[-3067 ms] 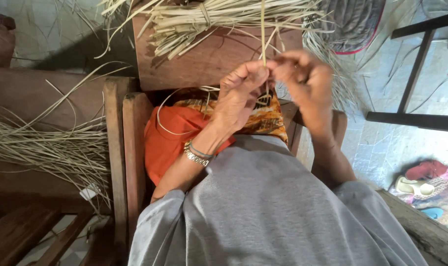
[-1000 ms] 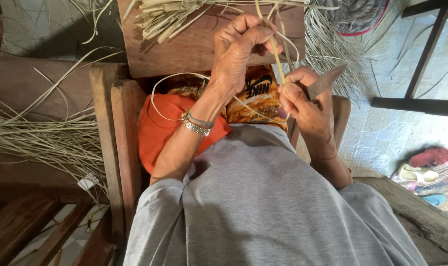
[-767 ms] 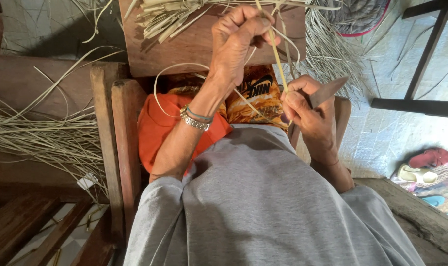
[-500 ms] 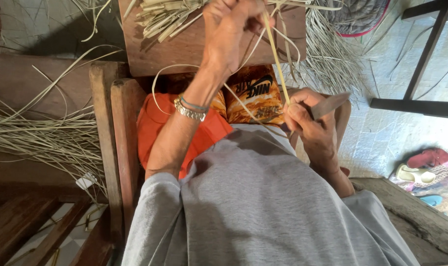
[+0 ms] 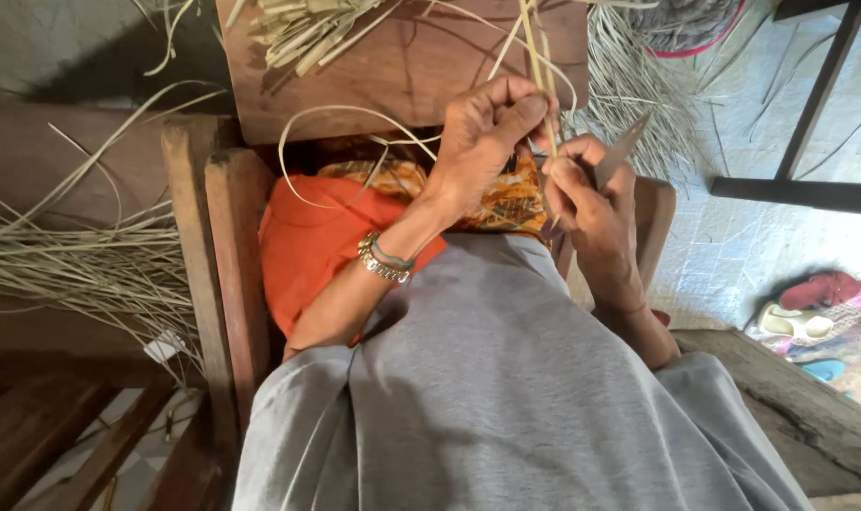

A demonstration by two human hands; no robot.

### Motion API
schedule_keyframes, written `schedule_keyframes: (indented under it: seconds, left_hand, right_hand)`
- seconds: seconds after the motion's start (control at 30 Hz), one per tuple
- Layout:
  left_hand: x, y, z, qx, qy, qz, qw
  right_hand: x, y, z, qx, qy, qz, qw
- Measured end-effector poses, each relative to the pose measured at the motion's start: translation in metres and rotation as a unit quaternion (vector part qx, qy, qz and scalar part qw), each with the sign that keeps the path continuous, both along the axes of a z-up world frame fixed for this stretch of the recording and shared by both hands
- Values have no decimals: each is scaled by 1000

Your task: Splitting dried straw strands into thinner strips for craft work using hands and a small blade.

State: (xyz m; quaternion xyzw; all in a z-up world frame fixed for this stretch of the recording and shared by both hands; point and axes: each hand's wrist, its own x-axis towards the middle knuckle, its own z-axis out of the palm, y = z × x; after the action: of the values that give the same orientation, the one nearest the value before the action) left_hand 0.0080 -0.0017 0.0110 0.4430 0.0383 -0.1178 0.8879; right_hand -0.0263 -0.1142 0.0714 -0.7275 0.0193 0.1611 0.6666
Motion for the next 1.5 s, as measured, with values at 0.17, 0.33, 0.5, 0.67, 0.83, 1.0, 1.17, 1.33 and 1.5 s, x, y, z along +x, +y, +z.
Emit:
schedule_keyframes:
  seconds: [0.17, 0.33, 0.5, 0.67, 0.83, 1.0, 1.17, 1.33, 1.5]
  left_hand:
    - [2, 3, -1, 2, 3, 69, 998]
    - [9, 5, 7, -31, 47, 86, 995]
    - [15, 6, 7, -38, 64, 92, 993]
    - [19, 10, 9, -54, 107, 86, 989]
    - [23, 12, 4, -54, 75, 80, 992]
    - [27, 10, 2, -49, 84, 80, 992]
    - [30, 11, 0, -23, 77, 80, 994]
    - [34, 11, -7, -12, 76, 85, 993]
    - [41, 15, -19, -5, 6, 105, 994]
  right_hand:
    - [0, 3, -4, 22, 14, 0, 1000]
    - [-1, 4, -8, 60, 13, -22, 998]
    - [0, 9, -5, 69, 27, -44, 996]
    - [-1, 7, -8, 75, 31, -27, 996]
    - [-2, 5, -13, 92, 28, -31, 995]
    - [-2, 7, -8, 87, 19, -25, 996]
    - [-3, 5, -10, 88, 36, -45, 994]
    - [-4, 1, -16, 93, 25, -32, 995]
    - [-9, 1, -11, 81, 21, -23, 996]
